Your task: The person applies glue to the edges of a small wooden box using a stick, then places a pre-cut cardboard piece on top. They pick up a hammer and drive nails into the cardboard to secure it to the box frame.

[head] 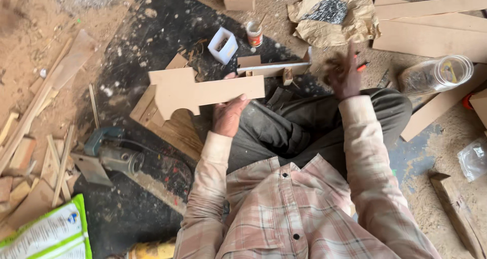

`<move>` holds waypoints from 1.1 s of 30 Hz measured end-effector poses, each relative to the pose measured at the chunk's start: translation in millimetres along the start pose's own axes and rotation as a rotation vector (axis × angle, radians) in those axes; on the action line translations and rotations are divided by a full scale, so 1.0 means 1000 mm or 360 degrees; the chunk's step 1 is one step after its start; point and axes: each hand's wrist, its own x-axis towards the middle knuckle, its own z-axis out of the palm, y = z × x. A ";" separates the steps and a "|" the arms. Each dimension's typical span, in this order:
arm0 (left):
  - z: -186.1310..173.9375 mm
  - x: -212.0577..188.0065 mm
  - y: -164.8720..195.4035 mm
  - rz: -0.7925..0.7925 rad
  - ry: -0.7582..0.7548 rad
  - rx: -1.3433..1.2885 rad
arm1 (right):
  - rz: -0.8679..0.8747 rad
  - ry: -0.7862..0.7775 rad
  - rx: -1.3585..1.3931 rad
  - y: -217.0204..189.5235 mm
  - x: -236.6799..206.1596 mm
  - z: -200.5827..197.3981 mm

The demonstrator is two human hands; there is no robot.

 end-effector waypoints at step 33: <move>0.016 0.175 -0.078 0.1036 -0.1017 0.2767 | -0.0369 -0.0184 0.0212 0.029 0.029 0.010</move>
